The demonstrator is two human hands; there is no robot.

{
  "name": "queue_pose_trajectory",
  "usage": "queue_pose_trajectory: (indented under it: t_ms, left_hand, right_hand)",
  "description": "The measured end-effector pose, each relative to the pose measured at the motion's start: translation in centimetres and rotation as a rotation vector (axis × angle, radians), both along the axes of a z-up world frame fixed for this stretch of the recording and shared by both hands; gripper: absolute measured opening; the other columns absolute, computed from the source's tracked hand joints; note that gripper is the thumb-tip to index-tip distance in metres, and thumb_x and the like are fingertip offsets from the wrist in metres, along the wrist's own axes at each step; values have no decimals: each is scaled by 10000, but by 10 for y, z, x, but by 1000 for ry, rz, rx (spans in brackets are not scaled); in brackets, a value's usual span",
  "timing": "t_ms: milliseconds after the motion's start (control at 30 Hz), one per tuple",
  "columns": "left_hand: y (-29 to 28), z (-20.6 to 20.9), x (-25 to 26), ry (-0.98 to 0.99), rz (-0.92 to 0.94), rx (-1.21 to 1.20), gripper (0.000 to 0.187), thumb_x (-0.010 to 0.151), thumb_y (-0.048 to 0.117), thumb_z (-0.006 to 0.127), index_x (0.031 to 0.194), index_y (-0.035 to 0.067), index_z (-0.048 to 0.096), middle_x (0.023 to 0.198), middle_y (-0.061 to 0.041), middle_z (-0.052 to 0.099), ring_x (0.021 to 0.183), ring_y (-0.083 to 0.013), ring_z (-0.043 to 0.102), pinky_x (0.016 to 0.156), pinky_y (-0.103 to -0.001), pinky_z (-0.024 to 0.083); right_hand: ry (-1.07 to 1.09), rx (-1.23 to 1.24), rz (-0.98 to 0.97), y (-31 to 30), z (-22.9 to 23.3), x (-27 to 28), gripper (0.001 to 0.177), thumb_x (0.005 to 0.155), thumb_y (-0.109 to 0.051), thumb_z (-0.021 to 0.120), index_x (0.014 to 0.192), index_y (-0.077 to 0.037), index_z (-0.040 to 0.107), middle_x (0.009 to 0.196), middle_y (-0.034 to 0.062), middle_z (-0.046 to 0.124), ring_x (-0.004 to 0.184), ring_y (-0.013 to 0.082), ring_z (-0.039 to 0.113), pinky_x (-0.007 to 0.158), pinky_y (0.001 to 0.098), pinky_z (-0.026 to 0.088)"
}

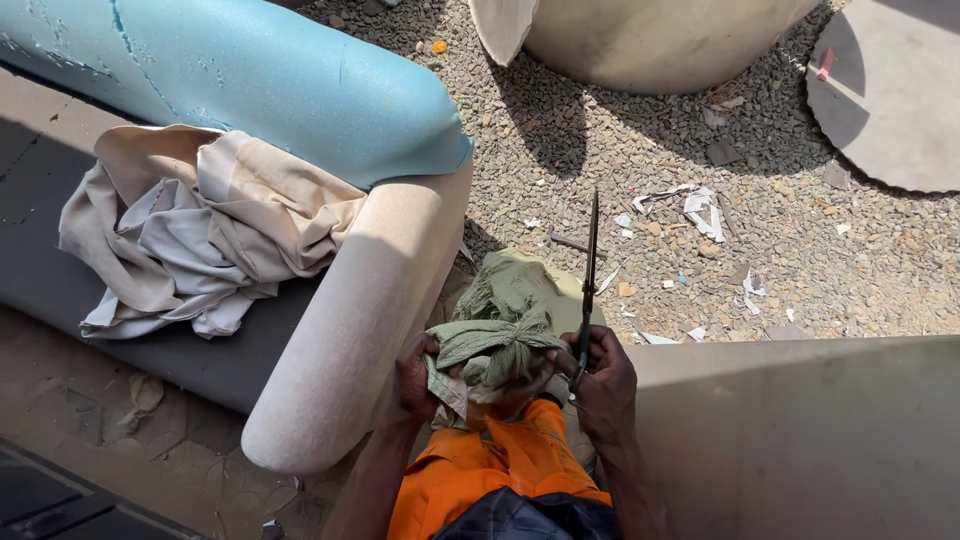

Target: Cutting a green woven sack with a pair of scissors

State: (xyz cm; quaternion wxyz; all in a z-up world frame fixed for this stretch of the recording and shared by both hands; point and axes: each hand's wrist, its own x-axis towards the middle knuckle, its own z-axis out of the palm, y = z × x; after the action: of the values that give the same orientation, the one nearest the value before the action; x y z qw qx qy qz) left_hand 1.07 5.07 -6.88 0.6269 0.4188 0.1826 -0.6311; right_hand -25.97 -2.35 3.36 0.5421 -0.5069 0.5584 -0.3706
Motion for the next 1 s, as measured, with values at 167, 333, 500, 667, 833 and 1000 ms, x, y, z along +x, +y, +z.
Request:
queue_pose_trajectory:
  t_ms: [167, 333, 500, 667, 833, 1000]
  left_hand:
    - [25, 28, 10, -1380, -337, 279, 463, 959, 341, 959, 1379, 212, 814, 1421, -52, 805, 1313, -331, 858, 961, -487, 688]
    - [43, 120, -3, -1439, -462, 100, 301, 1105, 446, 853, 977, 175, 832, 973, 1, 857, 894, -182, 792, 807, -418, 613]
    - [9, 137, -50, -978, -903, 110, 822, 984, 890, 697, 1354, 160, 767, 1367, -99, 938, 1279, -300, 892, 1029, -475, 655]
    - [-7, 82, -73, -957, -462, -105, 334, 1094, 423, 908, 1029, 134, 755, 963, -9, 785, 917, -152, 653, 832, -410, 505]
    - [0, 95, -57, -808, -401, -206, 368, 1129, 467, 874, 1243, 117, 872, 1084, 24, 842, 935, -117, 732, 831, -336, 581]
    - [3, 70, -65, -957, -397, -328, 626, 1177, 622, 740, 1452, 62, 788, 1386, -25, 597, 1374, -222, 599, 1220, -443, 508]
  right_hand:
    - [295, -5, -68, -3, 23, -5, 392, 959, -156, 1018, 1290, -130, 810, 1225, 27, 900, 1091, 182, 823, 918, 372, 656]
    - [365, 20, -107, 14, 35, 4, 487, 891, -266, 1079, 1276, -130, 815, 1165, 16, 892, 1041, 176, 805, 885, 369, 628]
    - [380, 61, -22, 50, 21, 26, 529, 878, -378, 1093, 1278, -136, 844, 1152, 20, 952, 1043, 165, 864, 902, 366, 656]
    - [281, 120, 100, 73, 4, 22, 545, 858, -332, 1107, 1293, -117, 861, 1168, 40, 996, 1101, 158, 913, 974, 341, 702]
    - [357, 229, 0, 71, 69, 28, 403, 870, -317, 1115, 1141, -80, 934, 1090, 74, 1039, 1042, 171, 933, 917, 357, 725]
    - [465, 95, -90, 63, 94, 27, 400, 906, -388, 1091, 1103, -92, 907, 1071, 41, 1035, 1066, 157, 954, 947, 371, 708]
